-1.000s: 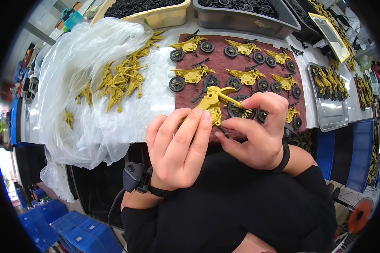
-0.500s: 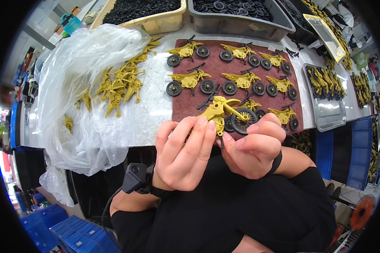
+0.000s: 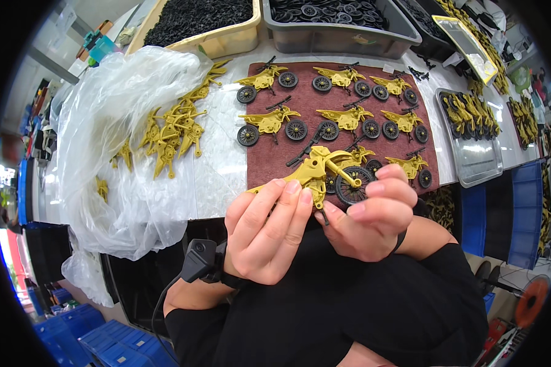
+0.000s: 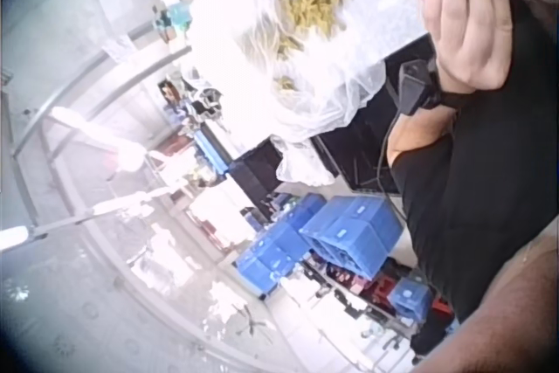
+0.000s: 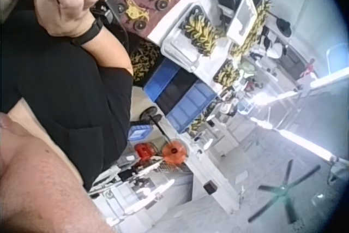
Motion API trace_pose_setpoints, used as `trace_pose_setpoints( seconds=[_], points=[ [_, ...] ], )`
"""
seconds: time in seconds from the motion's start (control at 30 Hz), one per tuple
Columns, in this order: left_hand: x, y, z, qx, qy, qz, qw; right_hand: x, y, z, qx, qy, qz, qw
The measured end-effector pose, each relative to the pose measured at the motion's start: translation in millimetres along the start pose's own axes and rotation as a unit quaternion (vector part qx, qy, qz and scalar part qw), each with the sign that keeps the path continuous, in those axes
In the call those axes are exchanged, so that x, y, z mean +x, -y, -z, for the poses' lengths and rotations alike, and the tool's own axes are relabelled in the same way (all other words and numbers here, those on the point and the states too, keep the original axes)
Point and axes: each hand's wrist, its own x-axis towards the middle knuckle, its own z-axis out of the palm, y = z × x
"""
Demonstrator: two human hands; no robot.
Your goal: The worker is assembling small plastic toy motorcycles, attaching wheels to the frames and sorting the finished products.
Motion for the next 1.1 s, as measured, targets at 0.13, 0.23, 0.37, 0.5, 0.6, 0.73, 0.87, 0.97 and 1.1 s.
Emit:
trace_pose_setpoints(
  seconds=[0.13,0.23,0.37,0.5,0.6,0.73,0.87,0.97,1.1],
  points=[
    [1.3,-2.5,2.3,0.022,0.025,0.017,0.999,1.1,-1.1,2.9,-0.061,-0.015,0.08,0.995],
    [-3.6,-1.6,-2.1,-0.026,0.034,0.077,0.996,8.4,-9.8,10.9,0.007,0.108,-0.008,0.994],
    [-9.3,-3.6,-0.4,-0.195,0.036,0.23,0.953,9.9,-31.7,20.5,0.217,0.163,-0.178,0.946],
    [-14.5,-6.5,-0.2,-0.298,0.04,0.323,0.897,4.1,-28.0,20.2,0.324,0.286,-0.327,0.84],
    [-8.8,-9.2,0.9,-0.311,0.056,0.329,0.89,1.2,-27.7,18.6,0.369,0.261,-0.331,0.829],
    [-11.3,-12.4,-1.6,-0.305,0.05,0.32,0.896,1.9,-24.9,9.9,0.385,0.211,-0.28,0.854],
    [-10.5,-17.1,-3.8,-0.29,0.047,0.345,0.892,-1.1,-20.3,10.4,0.334,0.218,-0.264,0.878],
    [-6.6,-20.6,-2.9,-0.24,0.058,0.339,0.908,-5.3,-13.7,8.5,0.313,0.196,-0.269,0.889],
    [-6.0,-20.0,-5.5,-0.223,0.056,0.327,0.917,-7.2,-10.8,6.4,0.303,0.178,-0.304,0.886]
  ],
)
